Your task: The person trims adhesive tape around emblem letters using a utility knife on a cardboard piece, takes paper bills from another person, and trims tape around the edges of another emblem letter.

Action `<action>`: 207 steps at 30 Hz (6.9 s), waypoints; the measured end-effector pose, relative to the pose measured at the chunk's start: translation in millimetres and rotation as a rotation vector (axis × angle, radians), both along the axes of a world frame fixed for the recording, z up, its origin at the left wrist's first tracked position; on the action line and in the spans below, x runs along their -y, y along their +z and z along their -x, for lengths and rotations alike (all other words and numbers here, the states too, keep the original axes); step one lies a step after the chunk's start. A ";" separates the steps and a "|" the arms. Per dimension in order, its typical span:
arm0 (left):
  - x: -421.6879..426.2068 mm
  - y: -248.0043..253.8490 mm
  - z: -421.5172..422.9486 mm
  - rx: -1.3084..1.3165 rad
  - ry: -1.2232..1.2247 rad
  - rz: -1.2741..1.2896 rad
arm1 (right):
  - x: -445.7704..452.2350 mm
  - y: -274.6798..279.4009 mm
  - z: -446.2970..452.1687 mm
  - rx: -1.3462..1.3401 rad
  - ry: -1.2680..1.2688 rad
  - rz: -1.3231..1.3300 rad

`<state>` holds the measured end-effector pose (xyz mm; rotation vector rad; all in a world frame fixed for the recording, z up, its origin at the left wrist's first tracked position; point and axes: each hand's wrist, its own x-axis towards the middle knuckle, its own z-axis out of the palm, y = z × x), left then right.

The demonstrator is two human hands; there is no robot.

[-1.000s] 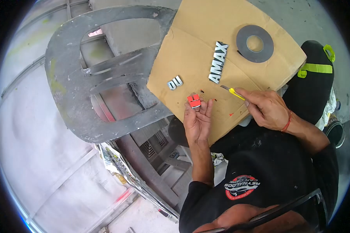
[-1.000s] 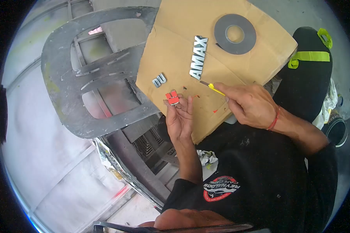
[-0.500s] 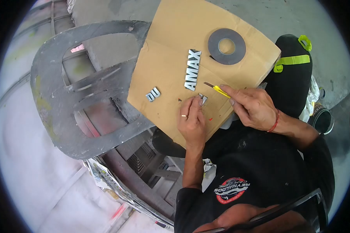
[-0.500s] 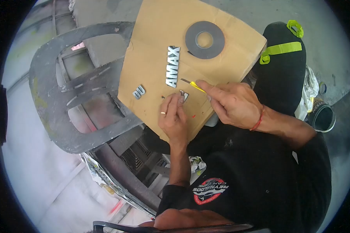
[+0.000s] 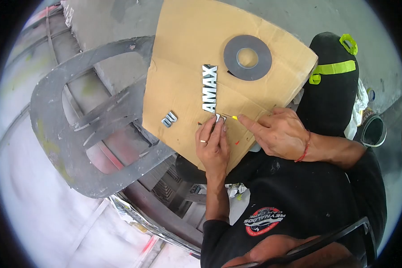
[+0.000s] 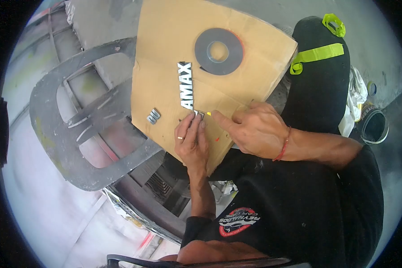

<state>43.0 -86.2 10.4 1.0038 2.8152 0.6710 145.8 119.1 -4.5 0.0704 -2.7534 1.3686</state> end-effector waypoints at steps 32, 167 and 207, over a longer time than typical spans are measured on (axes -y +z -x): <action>-1.5 -1.0 -0.2 0.012 0.019 0.053 | 10.3 2.8 -12.5 0.016 0.105 -0.144; -2.1 -11.9 -7.2 -0.014 0.080 -0.024 | 17.1 -0.8 2.8 0.035 0.079 -0.162; 5.3 0.8 -12.7 -0.030 0.156 0.017 | -13.7 19.2 -7.6 0.126 0.119 0.023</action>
